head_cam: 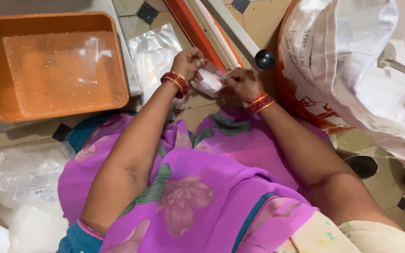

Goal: Packaging white powder into small plastic bags and sealing them using a manual heat sealer.

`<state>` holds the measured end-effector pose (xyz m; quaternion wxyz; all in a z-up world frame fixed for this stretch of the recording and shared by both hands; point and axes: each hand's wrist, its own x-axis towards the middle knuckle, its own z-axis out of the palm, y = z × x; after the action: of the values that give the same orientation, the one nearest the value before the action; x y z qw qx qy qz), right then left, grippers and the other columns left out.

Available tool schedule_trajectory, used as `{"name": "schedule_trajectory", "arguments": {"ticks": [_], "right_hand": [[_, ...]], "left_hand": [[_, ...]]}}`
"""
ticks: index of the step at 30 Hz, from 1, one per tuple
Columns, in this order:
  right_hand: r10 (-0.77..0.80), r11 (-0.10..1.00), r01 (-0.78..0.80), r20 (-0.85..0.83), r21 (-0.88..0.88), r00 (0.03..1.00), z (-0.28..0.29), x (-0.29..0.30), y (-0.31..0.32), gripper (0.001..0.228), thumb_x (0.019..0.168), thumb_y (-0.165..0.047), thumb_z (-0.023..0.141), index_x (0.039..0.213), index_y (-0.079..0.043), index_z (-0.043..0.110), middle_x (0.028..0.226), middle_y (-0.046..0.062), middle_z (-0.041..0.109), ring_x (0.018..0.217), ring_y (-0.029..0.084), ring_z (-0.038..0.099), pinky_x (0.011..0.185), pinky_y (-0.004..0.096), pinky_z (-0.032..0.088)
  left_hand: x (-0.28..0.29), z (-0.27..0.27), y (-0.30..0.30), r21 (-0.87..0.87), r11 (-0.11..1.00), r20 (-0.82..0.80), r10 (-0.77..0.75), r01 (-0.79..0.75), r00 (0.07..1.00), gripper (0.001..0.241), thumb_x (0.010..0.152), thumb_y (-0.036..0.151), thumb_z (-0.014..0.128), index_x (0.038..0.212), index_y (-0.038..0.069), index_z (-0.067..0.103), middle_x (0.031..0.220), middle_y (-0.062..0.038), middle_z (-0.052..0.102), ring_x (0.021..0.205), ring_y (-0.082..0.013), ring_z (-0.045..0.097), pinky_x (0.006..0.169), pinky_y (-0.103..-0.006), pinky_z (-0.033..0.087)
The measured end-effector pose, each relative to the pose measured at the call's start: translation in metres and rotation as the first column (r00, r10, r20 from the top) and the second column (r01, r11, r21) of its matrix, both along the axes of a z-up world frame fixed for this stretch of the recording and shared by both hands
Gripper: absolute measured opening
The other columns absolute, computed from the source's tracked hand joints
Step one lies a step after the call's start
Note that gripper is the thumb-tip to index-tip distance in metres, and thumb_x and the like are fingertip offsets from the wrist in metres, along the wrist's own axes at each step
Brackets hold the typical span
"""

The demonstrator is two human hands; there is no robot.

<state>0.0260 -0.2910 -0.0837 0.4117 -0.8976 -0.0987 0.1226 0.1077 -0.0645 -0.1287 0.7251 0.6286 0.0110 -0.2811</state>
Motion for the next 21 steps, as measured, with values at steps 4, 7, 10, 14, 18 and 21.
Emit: {"name": "schedule_trajectory", "arguments": {"ticks": [4, 7, 10, 14, 18, 21], "right_hand": [[-0.275, 0.934, 0.265, -0.007, -0.241, 0.961, 0.006, 0.02, 0.001, 0.026, 0.088, -0.032, 0.08, 0.098, -0.008, 0.078, 0.096, 0.008, 0.077, 0.083, 0.018, 0.072, 0.077, 0.032, 0.056], [-0.396, 0.917, 0.393, -0.039, -0.072, 0.917, -0.015, 0.024, -0.007, 0.025, 0.09, -0.029, 0.08, 0.096, -0.005, 0.075, 0.089, 0.008, 0.076, 0.079, 0.014, 0.069, 0.073, 0.029, 0.055], [-0.409, 0.905, 0.409, -0.022, 0.115, 0.912, -0.03, 0.031, -0.019, 0.021, 0.089, -0.025, 0.08, 0.093, -0.004, 0.076, 0.082, 0.003, 0.075, 0.072, 0.009, 0.068, 0.068, 0.026, 0.056], [-0.428, 0.805, 0.47, -0.194, 0.363, 0.883, -0.076, 0.039, -0.045, 0.023, 0.091, -0.021, 0.081, 0.087, 0.0, 0.072, 0.071, -0.005, 0.064, 0.061, 0.009, 0.055, 0.056, 0.028, 0.043], [-0.367, 0.823, 0.438, -0.251, 0.362, 0.896, -0.104, 0.045, -0.065, 0.031, 0.102, -0.022, 0.079, 0.088, 0.004, 0.068, 0.073, -0.003, 0.055, 0.064, 0.011, 0.047, 0.058, 0.028, 0.037], [-0.245, 0.687, 0.448, -0.397, 0.573, 0.884, -0.074, 0.047, -0.054, 0.027, 0.099, -0.024, 0.074, 0.108, 0.0, 0.075, 0.096, -0.004, 0.069, 0.088, 0.006, 0.063, 0.079, 0.023, 0.053]], "left_hand": [[0.016, 0.033, -0.02, 0.154, 0.983, 0.131, 0.079, -0.099, 0.988, 0.005, 0.095, 0.006, 0.067, 0.094, 0.003, 0.063, 0.086, -0.006, 0.073, 0.058, -0.0109, 0.066, 0.052, -0.0272, 0.058], [0.0, 0.013, -0.037, 0.293, 0.895, 0.262, 0.264, -0.337, 0.928, 0.016, 0.091, 0.012, 0.072, 0.101, 0.003, 0.063, 0.092, -0.008, 0.073, 0.07, -0.0166, 0.068, 0.064, -0.0317, 0.058], [-0.036, -0.036, -0.056, 0.441, 0.713, 0.286, 0.464, -0.545, 0.838, 0.041, 0.087, 0.023, 0.078, 0.116, 0.002, 0.057, 0.11, -0.016, 0.067, 0.093, -0.0262, 0.066, 0.083, -0.0378, 0.055], [-0.077, -0.047, -0.061, 0.521, 0.795, -0.238, 0.484, -0.31, 0.842, 0.076, 0.093, 0.041, 0.082, 0.139, -0.002, 0.041, 0.129, -0.028, 0.058, 0.116, -0.0359, 0.059, 0.105, -0.0449, 0.046], [-0.063, -0.026, -0.061, -0.156, 0.872, -0.63, 0.275, -0.465, 0.727, 0.064, 0.088, 0.045, 0.068, 0.136, 0.007, 0.048, 0.124, -0.018, 0.064, 0.11, -0.0355, 0.065, 0.09, -0.0508, 0.051], [-0.047, -0.024, -0.057, -0.247, 0.817, -0.532, 0.335, -0.521, 0.778, 0.07, 0.082, 0.039, 0.077, 0.134, 0.002, 0.048, 0.121, -0.021, 0.067, 0.108, -0.0399, 0.069, 0.082, -0.0558, 0.059]]}}
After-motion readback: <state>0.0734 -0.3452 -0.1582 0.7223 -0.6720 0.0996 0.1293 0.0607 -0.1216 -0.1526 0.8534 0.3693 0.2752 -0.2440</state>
